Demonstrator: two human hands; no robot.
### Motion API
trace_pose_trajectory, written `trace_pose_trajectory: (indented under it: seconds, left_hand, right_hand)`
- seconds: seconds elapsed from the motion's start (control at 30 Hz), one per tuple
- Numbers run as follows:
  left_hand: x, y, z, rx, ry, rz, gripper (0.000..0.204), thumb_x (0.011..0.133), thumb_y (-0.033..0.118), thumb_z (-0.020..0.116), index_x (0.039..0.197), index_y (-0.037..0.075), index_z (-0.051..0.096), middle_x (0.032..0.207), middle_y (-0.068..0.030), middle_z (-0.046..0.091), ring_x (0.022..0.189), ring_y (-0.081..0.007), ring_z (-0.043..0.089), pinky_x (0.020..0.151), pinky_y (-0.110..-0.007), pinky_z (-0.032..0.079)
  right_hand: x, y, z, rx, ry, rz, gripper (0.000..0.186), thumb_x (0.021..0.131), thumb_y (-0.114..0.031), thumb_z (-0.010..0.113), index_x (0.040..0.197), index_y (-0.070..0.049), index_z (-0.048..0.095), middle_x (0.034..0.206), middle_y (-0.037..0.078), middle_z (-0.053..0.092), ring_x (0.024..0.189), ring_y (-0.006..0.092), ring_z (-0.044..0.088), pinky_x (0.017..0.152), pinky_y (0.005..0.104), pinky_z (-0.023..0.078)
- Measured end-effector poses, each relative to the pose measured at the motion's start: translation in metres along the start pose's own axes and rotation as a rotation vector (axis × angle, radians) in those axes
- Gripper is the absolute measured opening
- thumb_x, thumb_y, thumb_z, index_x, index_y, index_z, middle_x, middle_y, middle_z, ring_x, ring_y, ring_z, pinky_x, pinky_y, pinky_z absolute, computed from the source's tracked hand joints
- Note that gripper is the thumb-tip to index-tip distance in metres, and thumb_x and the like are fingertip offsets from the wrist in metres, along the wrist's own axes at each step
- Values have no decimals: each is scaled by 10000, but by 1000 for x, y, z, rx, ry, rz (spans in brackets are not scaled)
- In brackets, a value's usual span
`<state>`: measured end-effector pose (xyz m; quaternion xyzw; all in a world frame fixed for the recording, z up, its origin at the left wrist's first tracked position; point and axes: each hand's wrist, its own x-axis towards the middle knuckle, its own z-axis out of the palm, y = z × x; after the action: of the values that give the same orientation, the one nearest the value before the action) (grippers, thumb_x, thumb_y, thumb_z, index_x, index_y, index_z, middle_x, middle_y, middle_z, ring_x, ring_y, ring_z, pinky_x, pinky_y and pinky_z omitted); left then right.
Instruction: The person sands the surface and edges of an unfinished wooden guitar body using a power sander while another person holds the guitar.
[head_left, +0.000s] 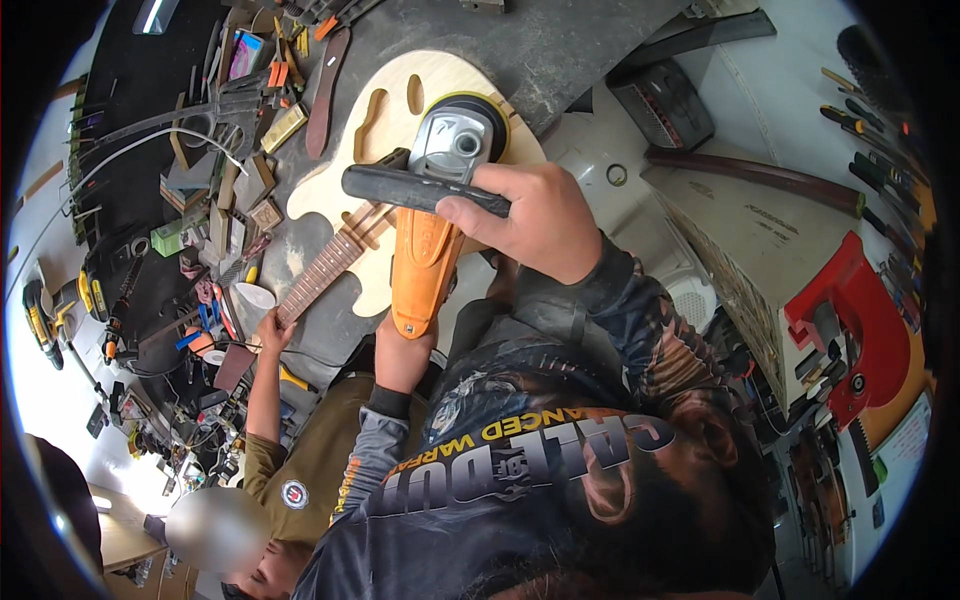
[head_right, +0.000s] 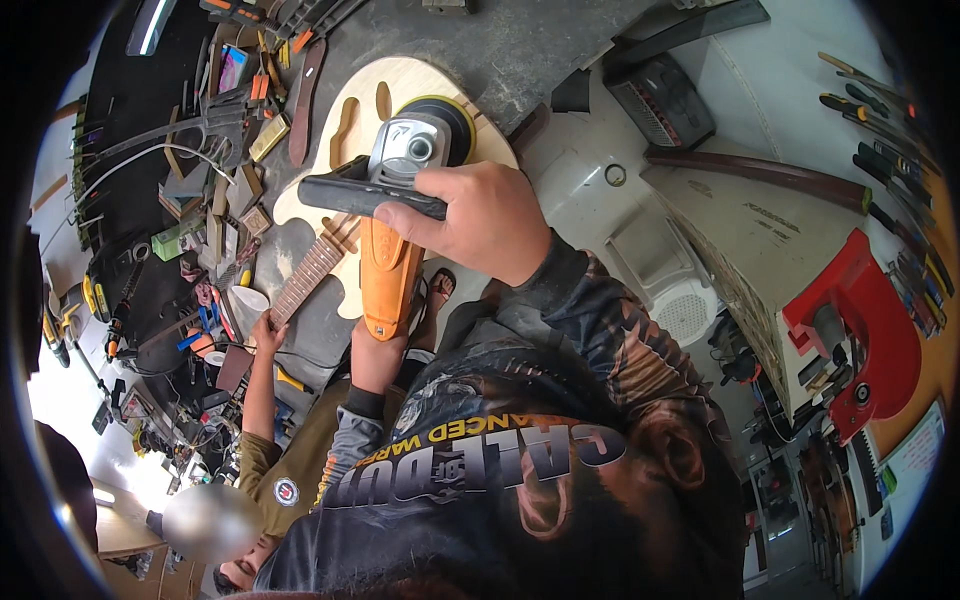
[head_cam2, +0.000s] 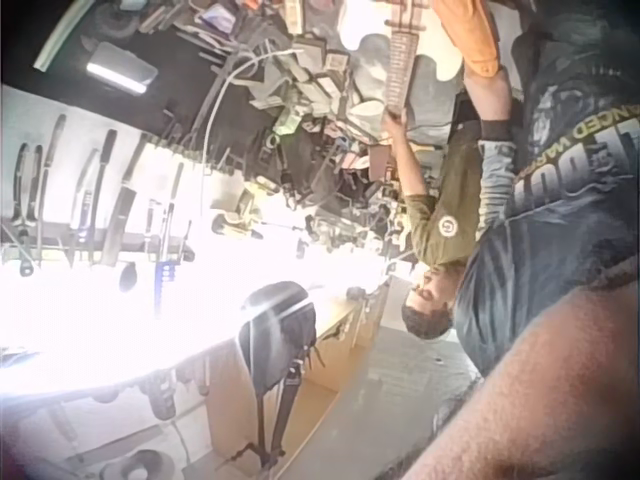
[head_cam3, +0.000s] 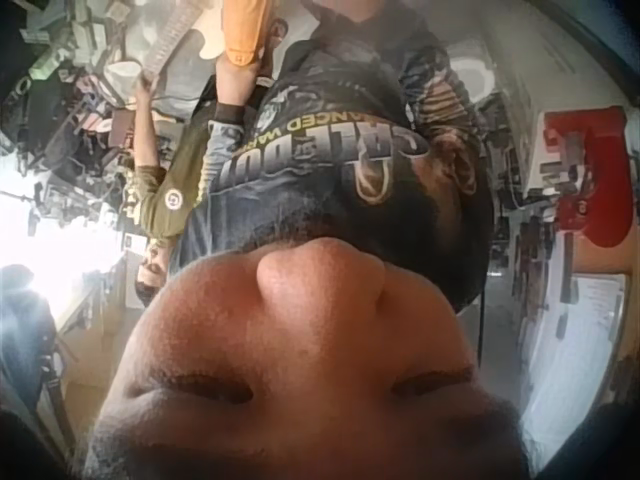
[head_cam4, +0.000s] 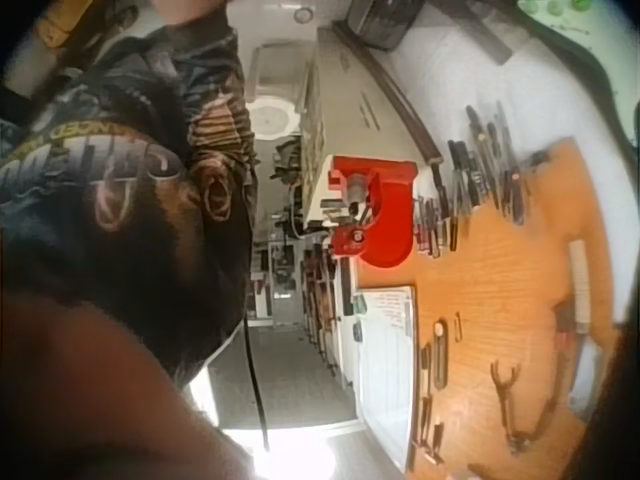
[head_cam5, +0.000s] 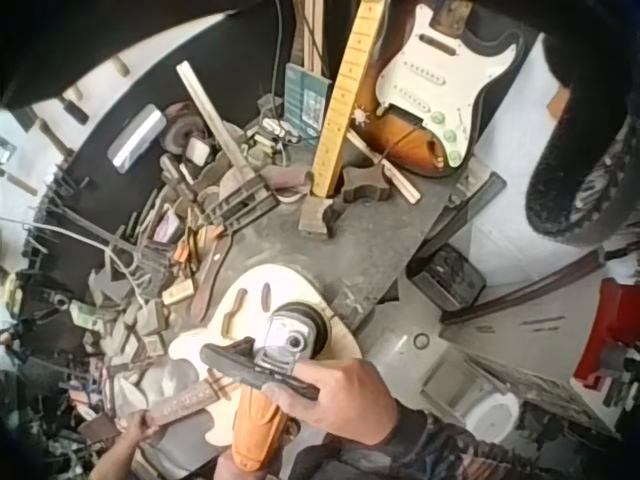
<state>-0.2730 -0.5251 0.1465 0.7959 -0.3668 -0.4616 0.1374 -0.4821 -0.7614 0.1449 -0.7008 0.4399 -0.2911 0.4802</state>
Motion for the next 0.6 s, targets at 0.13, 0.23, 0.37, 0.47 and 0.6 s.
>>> trace_pose_trajectory:
  seconds: [0.13,0.23,0.37,0.47,0.6]
  left_hand:
    - [10,4,-4,16,18,9,274,933,80,749,1176,-44,768,1065,-214,834,1006,-358,829,881,-424,629]
    - [21,10,-4,1,4,50,265,934,69,742,1177,-34,773,1063,-212,834,1004,-351,829,887,-423,628]
    - [10,-4,-2,41,15,66,262,940,56,729,1186,-19,780,1066,-203,835,1008,-353,826,893,-415,625]
    - [1,-16,1,-10,-1,23,259,945,49,721,1188,-4,792,1064,-187,838,1015,-347,825,891,-408,624]
    - [6,-17,-3,5,15,18,255,947,52,711,1181,4,802,1066,-162,843,998,-329,821,887,-405,621]
  right_hand:
    - [11,-3,-4,9,25,-1,553,974,-558,834,806,-37,751,642,191,633,619,426,676,595,487,543]
    - [18,3,-17,-16,25,5,556,980,-560,829,809,-37,752,655,198,641,635,427,685,602,488,546]
    - [11,-2,-12,29,18,12,551,986,-554,825,805,-39,749,661,194,654,634,425,691,609,490,551]
    - [2,-3,-3,-18,-14,4,540,984,-547,828,789,-51,741,656,181,660,627,424,689,608,488,552]
    - [12,-4,-3,-14,-16,-13,528,987,-543,824,803,-53,754,662,179,671,632,419,694,609,480,555]
